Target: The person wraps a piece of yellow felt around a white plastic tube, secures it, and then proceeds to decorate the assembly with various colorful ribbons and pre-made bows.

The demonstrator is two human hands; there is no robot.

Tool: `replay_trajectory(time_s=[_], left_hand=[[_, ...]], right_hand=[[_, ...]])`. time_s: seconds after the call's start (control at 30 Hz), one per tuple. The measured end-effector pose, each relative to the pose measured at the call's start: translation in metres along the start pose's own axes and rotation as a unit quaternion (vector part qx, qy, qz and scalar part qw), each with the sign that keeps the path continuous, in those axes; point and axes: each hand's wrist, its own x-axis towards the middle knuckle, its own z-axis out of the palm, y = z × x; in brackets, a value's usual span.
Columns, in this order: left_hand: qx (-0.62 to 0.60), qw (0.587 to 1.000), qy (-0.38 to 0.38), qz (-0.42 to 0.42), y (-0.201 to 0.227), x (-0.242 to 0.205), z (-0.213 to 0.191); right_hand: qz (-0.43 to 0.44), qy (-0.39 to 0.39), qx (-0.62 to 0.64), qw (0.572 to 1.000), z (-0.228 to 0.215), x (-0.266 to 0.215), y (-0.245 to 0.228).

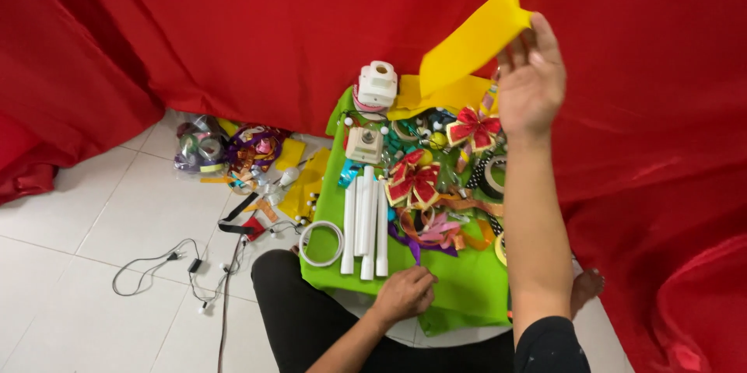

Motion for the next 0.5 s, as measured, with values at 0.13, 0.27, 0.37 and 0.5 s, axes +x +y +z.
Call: replay_trajectory(time_s=[0.13,0.27,0.37,0.5], left_hand=[[0.011,1.0,0.015,0.002,-0.006,-0.003,0.009],[0.007,0.998,0.06,0.015,-0.011,-0.01,0.016],[-0.032,0.994,0.099,0.025,-0.011,-0.012,0.015],[-0.177,0.972,0.155,-0.027,0.005,-0.006,0.0]], right_hand=[[-0.013,0.04,-0.008,0.999,-0.003,-0.048,-0.039],[-0.042,0.156,-0.104,0.981,0.009,-0.108,-0.059],[-0.05,0.238,-0.183,0.952,0.004,-0.148,-0.068],[-0.085,0.232,-0.33,0.911,-0.019,-0.204,-0.085]])
